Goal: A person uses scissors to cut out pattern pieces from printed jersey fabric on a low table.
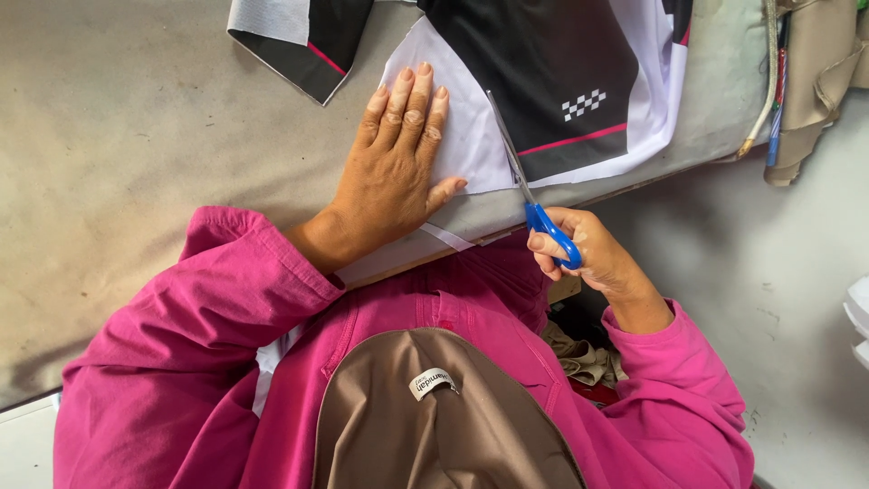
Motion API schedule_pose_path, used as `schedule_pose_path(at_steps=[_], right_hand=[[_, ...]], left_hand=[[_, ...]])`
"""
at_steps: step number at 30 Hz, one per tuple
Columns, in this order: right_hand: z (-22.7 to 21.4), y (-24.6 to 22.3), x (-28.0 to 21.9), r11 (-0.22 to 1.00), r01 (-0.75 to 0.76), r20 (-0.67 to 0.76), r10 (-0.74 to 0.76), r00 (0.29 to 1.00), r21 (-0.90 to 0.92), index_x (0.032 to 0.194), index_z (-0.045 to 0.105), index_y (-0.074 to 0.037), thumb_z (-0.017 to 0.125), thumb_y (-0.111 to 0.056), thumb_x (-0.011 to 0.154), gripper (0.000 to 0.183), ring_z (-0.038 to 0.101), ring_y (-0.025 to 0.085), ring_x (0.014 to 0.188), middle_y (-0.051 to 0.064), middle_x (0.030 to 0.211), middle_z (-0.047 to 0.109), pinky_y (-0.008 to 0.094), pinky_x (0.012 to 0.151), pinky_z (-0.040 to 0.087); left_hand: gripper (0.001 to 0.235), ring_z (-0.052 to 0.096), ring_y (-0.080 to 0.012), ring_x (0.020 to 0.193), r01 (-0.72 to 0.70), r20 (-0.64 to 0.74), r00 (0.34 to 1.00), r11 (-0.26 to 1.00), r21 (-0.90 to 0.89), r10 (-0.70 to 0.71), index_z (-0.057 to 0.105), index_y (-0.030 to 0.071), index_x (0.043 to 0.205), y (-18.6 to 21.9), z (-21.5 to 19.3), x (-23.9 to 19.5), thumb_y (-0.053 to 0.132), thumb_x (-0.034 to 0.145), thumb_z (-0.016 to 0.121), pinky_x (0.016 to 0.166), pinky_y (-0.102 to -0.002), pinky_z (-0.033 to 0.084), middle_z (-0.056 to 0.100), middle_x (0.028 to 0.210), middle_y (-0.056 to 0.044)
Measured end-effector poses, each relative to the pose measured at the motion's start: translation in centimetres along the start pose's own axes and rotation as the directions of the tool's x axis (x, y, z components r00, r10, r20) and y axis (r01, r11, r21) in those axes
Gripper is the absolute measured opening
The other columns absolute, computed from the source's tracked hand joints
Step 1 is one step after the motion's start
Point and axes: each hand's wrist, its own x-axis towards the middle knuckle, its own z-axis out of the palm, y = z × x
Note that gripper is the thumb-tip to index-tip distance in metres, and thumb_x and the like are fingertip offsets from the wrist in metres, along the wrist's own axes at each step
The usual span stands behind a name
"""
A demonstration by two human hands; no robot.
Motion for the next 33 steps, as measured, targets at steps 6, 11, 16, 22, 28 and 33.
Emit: schedule_pose_path(at_steps=[6, 11, 16, 22, 28, 33], right_hand=[[0.8, -2.0, -0.1, 0.998, -0.032, -0.044, 0.029, 0.999, -0.055, 0.06, 0.044, -0.007, 0.062, -0.015, 0.079, 0.027, 0.038, 0.012, 0.033, 0.007, 0.041, 0.046, 0.022, 0.034, 0.03], [0.7, -2.7, -0.2, 0.986, -0.115, -0.111, 0.102, 0.989, -0.119, 0.061, 0.047, -0.006, 0.064, -0.011, 0.079, 0.025, 0.04, 0.012, 0.033, 0.007, 0.041, 0.048, 0.022, 0.034, 0.03], [0.1, -3.3, 0.1, 0.988, -0.057, -0.046, 0.05, 0.998, -0.146, 0.059, 0.046, -0.007, 0.063, -0.014, 0.079, 0.026, 0.039, 0.01, 0.031, 0.006, 0.041, 0.048, 0.021, 0.034, 0.032], [0.2, -4.1, 0.2, 0.978, -0.132, -0.111, 0.115, 0.987, -0.161, 0.063, 0.048, -0.006, 0.065, -0.01, 0.079, 0.024, 0.041, 0.011, 0.033, 0.006, 0.042, 0.049, 0.023, 0.037, 0.035], [-0.6, -4.0, 0.7, 0.975, -0.118, -0.056, 0.109, 0.992, -0.188, 0.062, 0.047, -0.008, 0.064, -0.013, 0.079, 0.024, 0.04, 0.01, 0.033, 0.005, 0.042, 0.049, 0.021, 0.034, 0.03], [-0.5, -4.6, 1.1, 0.973, -0.117, -0.067, 0.106, 0.992, -0.2, 0.064, 0.048, -0.007, 0.064, -0.013, 0.079, 0.023, 0.042, 0.011, 0.033, 0.006, 0.043, 0.05, 0.021, 0.033, 0.03]], left_hand=[[0.086, 0.025, -0.0363, 0.137, 0.005, 0.009, 1.0, 1.0, 0.012, -0.005, 0.04, -0.005, 0.141, 0.0, 0.1, 0.0, 0.064, 0.09, 0.051, 0.113, -0.045, 0.017, 0.027, 0.146, -0.025], [0.088, 0.027, -0.0366, 0.136, 0.01, 0.007, 1.0, 1.0, -0.002, -0.01, 0.039, -0.005, 0.141, 0.0, 0.2, 0.0, 0.064, 0.089, 0.054, 0.113, -0.045, 0.018, 0.027, 0.146, -0.025], [0.087, 0.026, -0.0374, 0.137, 0.015, -0.001, 1.0, 1.0, -0.014, -0.015, 0.038, -0.005, 0.141, 0.0, 0.3, -0.1, 0.063, 0.089, 0.054, 0.113, -0.046, 0.017, 0.027, 0.146, -0.027], [0.086, 0.025, -0.0358, 0.137, 0.018, -0.003, 1.0, 1.0, 0.002, -0.018, 0.039, -0.003, 0.142, -0.1, 0.3, -0.2, 0.065, 0.09, 0.05, 0.113, -0.045, 0.017, 0.028, 0.146, -0.025], [0.087, 0.025, -0.0363, 0.137, 0.015, -0.002, 1.0, 0.999, -0.031, -0.015, 0.036, -0.004, 0.142, -0.1, 0.4, -0.1, 0.064, 0.09, 0.05, 0.113, -0.045, 0.018, 0.027, 0.146, -0.025], [0.086, 0.026, -0.036, 0.137, 0.013, -0.017, 1.0, 0.999, -0.029, -0.013, 0.038, -0.004, 0.141, -0.1, 0.5, -0.2, 0.064, 0.09, 0.052, 0.113, -0.045, 0.018, 0.028, 0.146, -0.025]])
